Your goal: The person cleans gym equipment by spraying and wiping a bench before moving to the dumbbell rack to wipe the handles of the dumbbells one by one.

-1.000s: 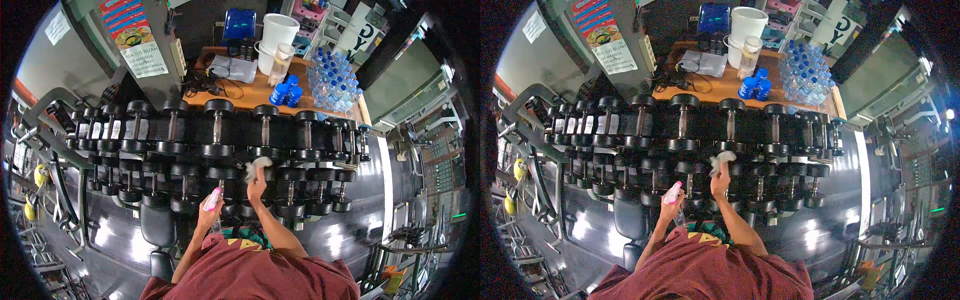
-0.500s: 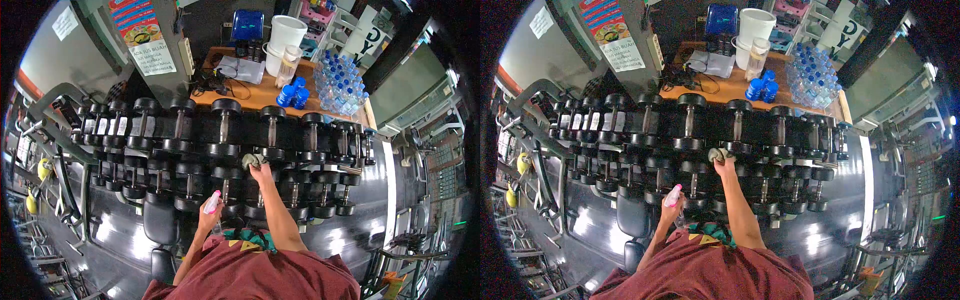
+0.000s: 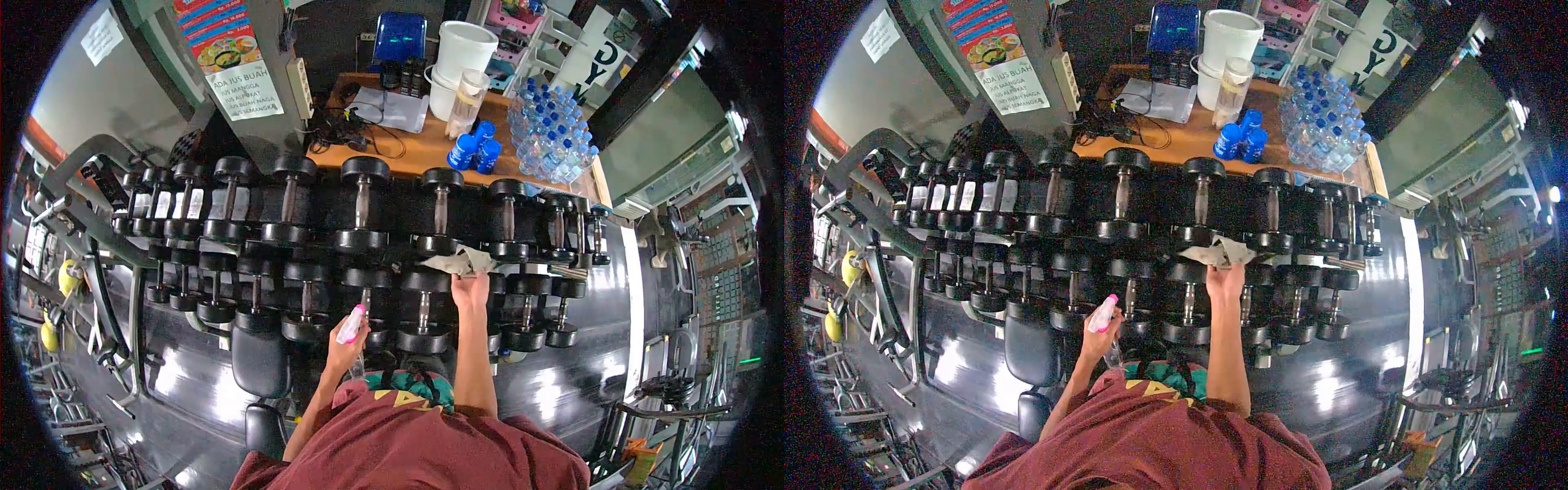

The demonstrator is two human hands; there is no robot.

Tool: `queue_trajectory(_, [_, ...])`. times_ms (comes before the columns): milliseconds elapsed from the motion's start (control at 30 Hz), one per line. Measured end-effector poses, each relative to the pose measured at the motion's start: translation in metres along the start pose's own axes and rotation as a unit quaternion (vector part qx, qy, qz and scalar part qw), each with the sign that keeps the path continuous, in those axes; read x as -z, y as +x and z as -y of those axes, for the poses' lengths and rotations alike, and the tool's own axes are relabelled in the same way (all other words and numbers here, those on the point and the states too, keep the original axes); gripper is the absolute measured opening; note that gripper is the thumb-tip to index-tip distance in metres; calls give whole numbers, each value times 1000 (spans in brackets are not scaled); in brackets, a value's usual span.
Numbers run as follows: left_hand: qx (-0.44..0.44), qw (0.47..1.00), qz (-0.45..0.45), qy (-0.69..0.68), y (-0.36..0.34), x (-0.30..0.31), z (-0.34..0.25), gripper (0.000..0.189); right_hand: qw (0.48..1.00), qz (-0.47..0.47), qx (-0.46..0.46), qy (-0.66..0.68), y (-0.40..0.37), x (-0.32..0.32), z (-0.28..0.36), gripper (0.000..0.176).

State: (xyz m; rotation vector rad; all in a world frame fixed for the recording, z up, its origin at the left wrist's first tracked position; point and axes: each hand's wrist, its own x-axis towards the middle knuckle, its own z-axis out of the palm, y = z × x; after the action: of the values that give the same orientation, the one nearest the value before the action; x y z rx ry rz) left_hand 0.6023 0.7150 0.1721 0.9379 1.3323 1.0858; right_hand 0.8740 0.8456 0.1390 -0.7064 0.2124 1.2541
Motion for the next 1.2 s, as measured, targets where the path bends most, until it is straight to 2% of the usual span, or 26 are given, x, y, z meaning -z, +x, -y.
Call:
queue_trajectory(67, [-5, 1000, 2, 1, -2, -1, 1, 14, 992, 16, 97, -80, -37, -39, 5, 32])
queue_trajectory(100, [-6, 1000, 0, 0, -3, -1, 0, 14, 992, 18, 95, -81, -34, -39, 4, 32])
queue_trajectory(133, [1, 1000, 0, 9, -4, -1, 0, 14, 954, 19, 155, -258, -29, -36, 0, 32])
queue_trajectory(167, [7, 1000, 0, 19, -5, -1, 0, 15, 881, 20, 209, -425, -24, -33, -4, 32])
queue_trajectory(200, [8, 1000, -1, 19, -5, -1, 2, 15, 739, 84, 346, -572, -22, -34, -12, 32])
queue_trajectory(267, [9, 1000, 12, 10, -3, -4, 7, 14, 457, 202, 414, -761, -17, -35, -13, 37])
queue_trajectory(300, [8, 1000, 14, 10, -3, -5, 6, 14, 318, 236, 465, -792, -15, -31, -19, 44])
queue_trajectory(333, [11, 1000, 18, 3, -3, -6, 5, 15, 301, 258, 469, -789, -13, -27, -20, 44])
queue_trajectory(400, [10, 1000, 21, -9, 1, -12, 4, 15, 362, 267, 434, -781, -10, -21, -14, 46])
queue_trajectory(433, [7, 1000, 17, -8, 3, -14, 6, 15, 361, 268, 434, -781, -7, -20, -9, 46])
queue_trajectory(500, [7, 1000, 14, -5, 3, -14, 7, 15, 412, 243, 419, -772, -2, -11, 1, 51])
queue_trajectory(533, [13, 1000, 22, 1, 4, -15, 6, 15, 412, 242, 418, -773, -1, -6, 3, 51])
queue_trajectory(600, [21, 999, 33, 5, 5, -19, 7, 14, 541, 200, 382, -722, 3, 9, 6, 55])
queue_trajectory(667, [22, 999, 32, 15, 6, -22, 13, 15, 549, 167, 373, -729, 8, 26, 7, 55])
queue_trajectory(733, [60, 997, 37, 22, 4, -25, 12, 15, 655, 75, 281, -698, 10, 45, 5, 52])
queue_trajectory(767, [17, 997, 57, 47, 6, -26, 17, 17, 730, 53, 251, -634, 28, 76, 0, 50])
queue_trajectory(800, [-26, 994, 77, 72, 7, -26, 23, 19, 729, 52, 250, -635, 17, 84, 1, 50])
queue_trajectory(867, [-15, 995, 79, 64, 7, -30, 30, 21, 824, -78, 131, -545, -11, 100, 3, 48])
queue_trajectory(933, [-12, 995, 37, 90, 9, -36, 35, 18, 883, 16, 104, -458, -14, 160, 7, 46])
queue_trajectory(967, [-9, 996, 33, 87, 9, -38, 36, 18, 881, 17, 102, -463, -28, 169, 12, 46])
queue_trajectory(1033, [53, 997, 45, 40, 12, -43, 35, 15, 937, -3, 22, -348, -61, 180, 24, 48])
queue_trajectory(1067, [57, 997, 45, 38, 14, -46, 36, 15, 936, -7, 20, -352, -73, 185, 29, 48])
queue_trajectory(1133, [-2, 990, 40, 133, 21, -54, 47, 14, 961, 52, 0, -272, -87, 195, 43, 50])
queue_trajectory(1200, [-24, 987, 43, 150, 27, -59, 59, 14, 962, 63, 6, -264, -93, 197, 49, 47])
